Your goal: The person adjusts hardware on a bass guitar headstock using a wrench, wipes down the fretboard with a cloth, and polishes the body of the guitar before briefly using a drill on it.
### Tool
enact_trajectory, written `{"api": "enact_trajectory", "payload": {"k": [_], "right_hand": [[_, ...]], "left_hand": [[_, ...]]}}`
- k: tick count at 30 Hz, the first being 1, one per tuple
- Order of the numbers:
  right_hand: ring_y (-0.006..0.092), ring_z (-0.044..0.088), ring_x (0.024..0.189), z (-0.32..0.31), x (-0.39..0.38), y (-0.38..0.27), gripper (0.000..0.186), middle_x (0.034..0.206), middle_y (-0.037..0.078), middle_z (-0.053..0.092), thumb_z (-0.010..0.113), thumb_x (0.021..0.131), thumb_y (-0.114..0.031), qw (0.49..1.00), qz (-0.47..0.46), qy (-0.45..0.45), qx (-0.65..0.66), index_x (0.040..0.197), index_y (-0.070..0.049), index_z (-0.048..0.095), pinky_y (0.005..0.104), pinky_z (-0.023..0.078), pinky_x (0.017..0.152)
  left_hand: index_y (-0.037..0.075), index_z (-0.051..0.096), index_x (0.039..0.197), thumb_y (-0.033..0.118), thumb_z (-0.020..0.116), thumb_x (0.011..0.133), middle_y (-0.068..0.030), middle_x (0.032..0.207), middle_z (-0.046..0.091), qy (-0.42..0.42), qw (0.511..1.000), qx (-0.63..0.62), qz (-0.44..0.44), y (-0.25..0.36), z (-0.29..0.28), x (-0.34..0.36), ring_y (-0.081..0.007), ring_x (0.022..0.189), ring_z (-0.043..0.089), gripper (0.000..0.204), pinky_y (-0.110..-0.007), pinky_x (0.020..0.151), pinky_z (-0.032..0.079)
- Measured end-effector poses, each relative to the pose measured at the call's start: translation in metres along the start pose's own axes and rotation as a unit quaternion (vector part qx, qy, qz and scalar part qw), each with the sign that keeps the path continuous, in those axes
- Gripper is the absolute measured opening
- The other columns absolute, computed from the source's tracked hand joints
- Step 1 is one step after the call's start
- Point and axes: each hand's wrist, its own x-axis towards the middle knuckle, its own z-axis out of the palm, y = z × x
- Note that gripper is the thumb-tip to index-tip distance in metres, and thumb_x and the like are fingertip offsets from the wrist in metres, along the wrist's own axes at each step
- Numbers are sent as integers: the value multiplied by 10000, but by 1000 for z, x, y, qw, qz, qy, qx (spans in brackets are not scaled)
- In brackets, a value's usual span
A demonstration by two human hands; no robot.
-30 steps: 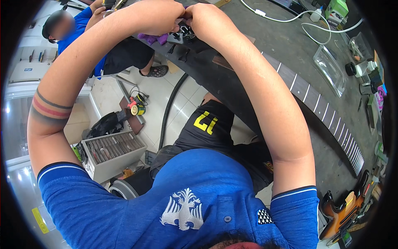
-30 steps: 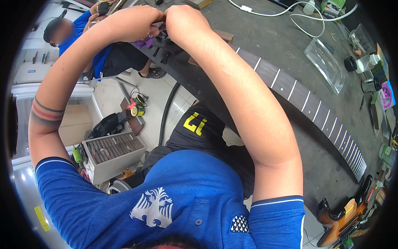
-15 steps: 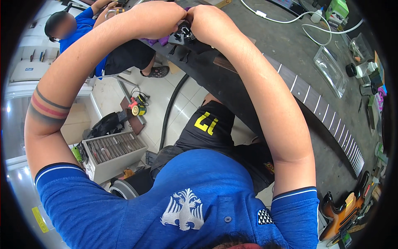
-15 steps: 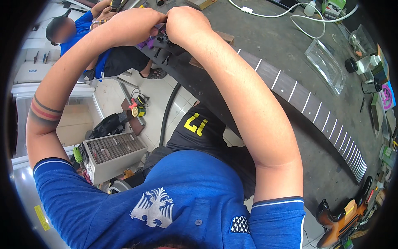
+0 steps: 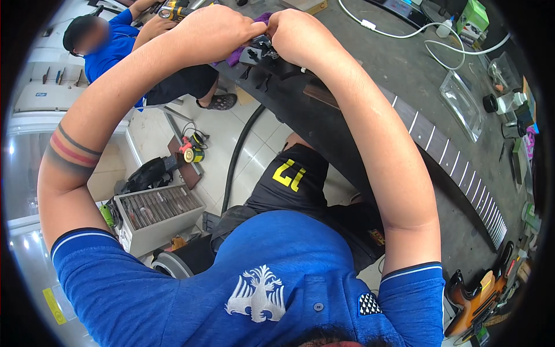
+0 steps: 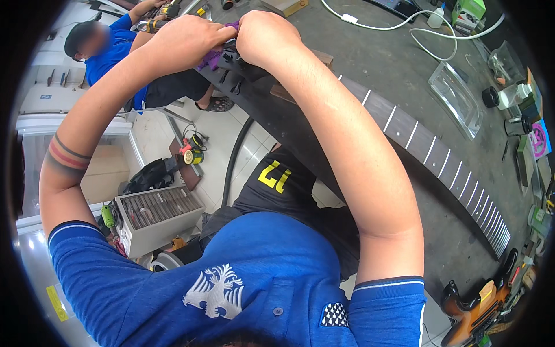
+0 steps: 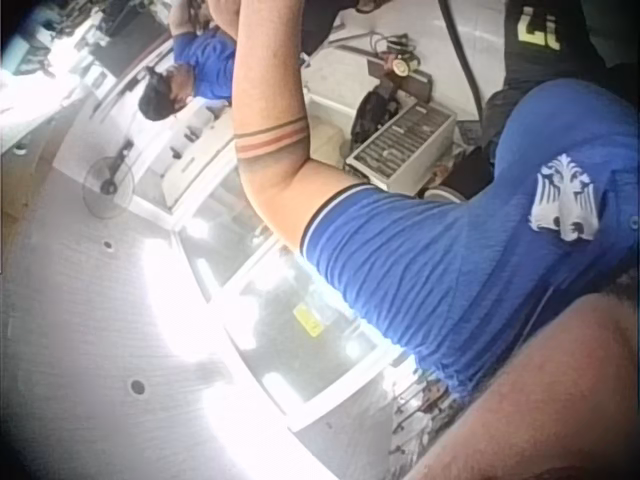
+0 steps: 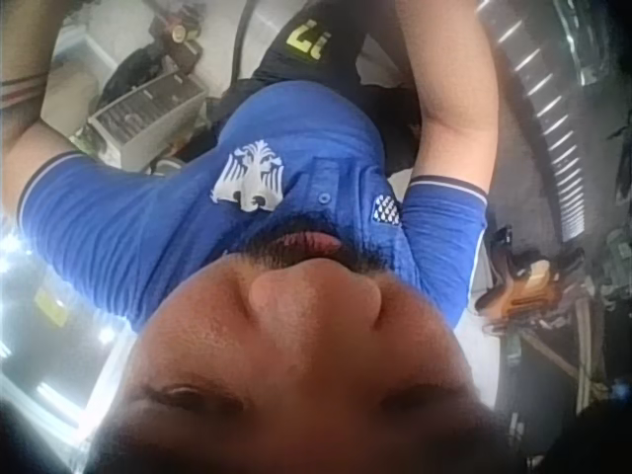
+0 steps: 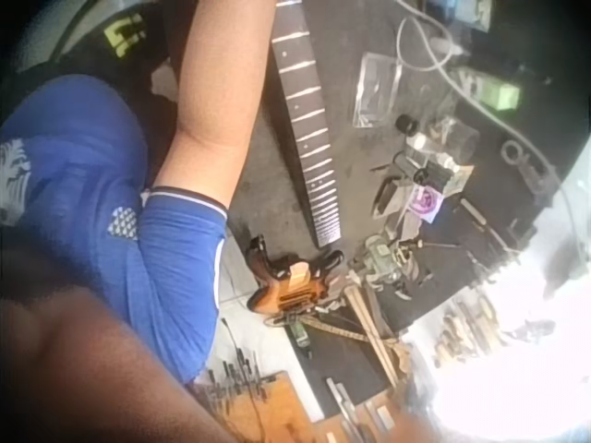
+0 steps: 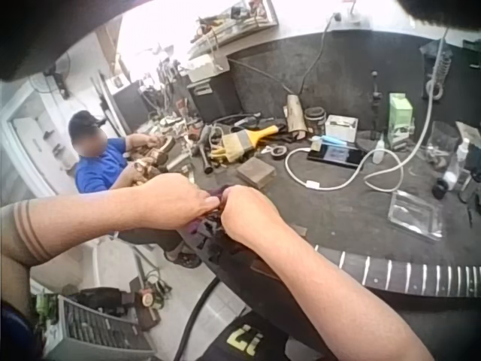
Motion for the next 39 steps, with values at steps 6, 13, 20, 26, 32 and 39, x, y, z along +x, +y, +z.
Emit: {"api": "enact_trajectory", "payload": {"k": [6, 13, 20, 26, 32, 39], "right_hand": [[390, 798, 1073, -4, 1, 1, 252, 1096, 204, 828, 667, 935, -82, 1000, 14, -5, -14, 1094, -44, 858, 499, 632, 932], [325, 742, 1249, -60, -14, -27, 406, 1283, 201, 797, 531, 1029, 10, 989, -27, 131, 57, 1396, 16, 703, 430, 564, 1078], [237, 708, 1102, -168, -149, -112, 336, 1255, 209, 718, 584, 1005, 75, 847, -383, 186, 319, 1332, 67, 662, 384, 540, 983], [285, 750, 741, -160, -240, -211, 244, 1013, 82, 557, 673, 1030, 28, 772, -149, 94, 611, 846, -40, 526, 444, 578, 720], [282, 748, 722, -112, -243, -230, 261, 1024, 70, 575, 700, 1023, 25, 738, -191, 192, 618, 846, -45, 520, 413, 532, 691], [312, 778, 961, -105, -256, -226, 124, 1141, 82, 640, 712, 1065, -72, 751, -249, 145, 594, 987, -10, 637, 430, 545, 842]], "left_hand": [[82, 649, 1229, 109, 718, 986, -170, 973, 768, -38, 999, -27, -6, 0, -18, 11, -389, 941, 779, 254, -499, 827, 598], [93, 667, 1274, 198, 726, 1035, -222, 1008, 761, 2, 984, -144, -108, -42, -40, -12, -405, 966, 750, 268, -531, 840, 572], [193, 562, 1651, 52, 553, 1103, -201, 1157, 736, 129, 888, -399, -190, -72, 71, -36, -319, 1021, 705, 565, -419, 956, 565], [172, 601, 1586, -5, 628, 1026, -196, 1310, 719, 269, 854, -419, -149, -48, 154, -16, -379, 1278, 675, 587, -445, 1085, 551], [148, 631, 1538, 22, 660, 1042, -157, 1331, 697, 288, 860, -385, -173, -43, 165, 2, -373, 1267, 661, 512, -443, 1083, 533], [71, 697, 1398, 111, 687, 1060, -150, 1243, 725, 447, 654, -528, -304, -8, 145, -40, -302, 1241, 688, 340, -392, 1045, 535]]}}
